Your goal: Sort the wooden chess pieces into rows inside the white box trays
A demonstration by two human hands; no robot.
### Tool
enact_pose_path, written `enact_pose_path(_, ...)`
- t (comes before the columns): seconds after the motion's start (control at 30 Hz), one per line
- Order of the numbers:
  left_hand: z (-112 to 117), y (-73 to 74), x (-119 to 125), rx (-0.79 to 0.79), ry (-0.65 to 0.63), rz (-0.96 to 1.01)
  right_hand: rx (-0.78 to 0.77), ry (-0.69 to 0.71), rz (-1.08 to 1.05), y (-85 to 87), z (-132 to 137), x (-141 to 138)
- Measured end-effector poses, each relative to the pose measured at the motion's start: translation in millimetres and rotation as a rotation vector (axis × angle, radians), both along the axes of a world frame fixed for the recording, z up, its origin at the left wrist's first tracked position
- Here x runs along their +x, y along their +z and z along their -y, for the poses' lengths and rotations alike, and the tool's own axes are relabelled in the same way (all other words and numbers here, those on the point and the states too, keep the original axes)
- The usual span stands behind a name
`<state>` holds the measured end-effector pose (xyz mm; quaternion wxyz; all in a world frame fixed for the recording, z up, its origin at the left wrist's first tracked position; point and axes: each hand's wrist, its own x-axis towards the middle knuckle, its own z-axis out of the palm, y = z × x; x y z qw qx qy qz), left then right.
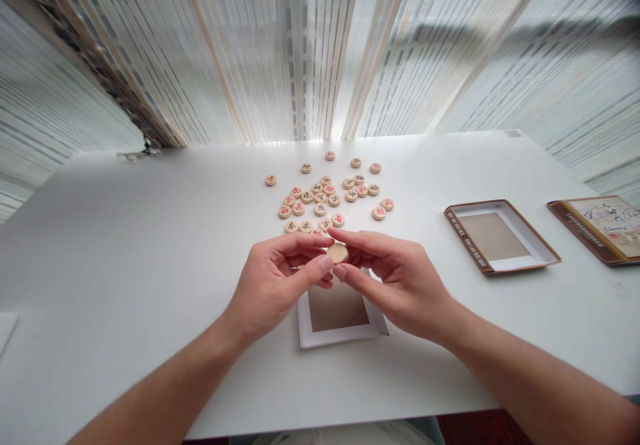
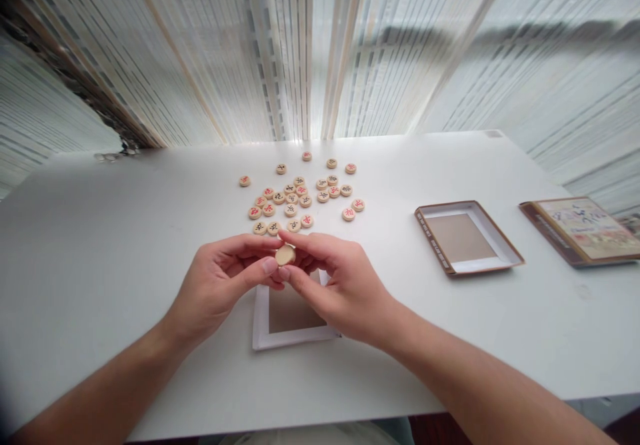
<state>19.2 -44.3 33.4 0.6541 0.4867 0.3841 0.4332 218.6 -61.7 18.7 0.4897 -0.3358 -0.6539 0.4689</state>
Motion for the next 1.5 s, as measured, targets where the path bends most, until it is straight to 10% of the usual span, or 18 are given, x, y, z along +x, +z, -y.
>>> enact_pose_path(0.5, 0, -2.7, -4, -0.101, -0.225, 0.0, 0.516, -0.238, 0.37, 2.9, -3, 3)
enact_pose_path(1.03, 2, 2.4, 0, -0.087, -0.146, -0.057, 0.533, -0.329, 0.471, 1.0, -1, 2)
enact_pose_path(1.27, 3, 1.9, -4, -0.019, -0.09, -0.137, 0.387, -0.05, 0.386, 5.9, -5, 9)
enact_pose_path(1.5, 3, 0.2, -5, 0.049, -0.089, -0.193, 0.43, -0.093, 0.463, 8.3, -6, 9)
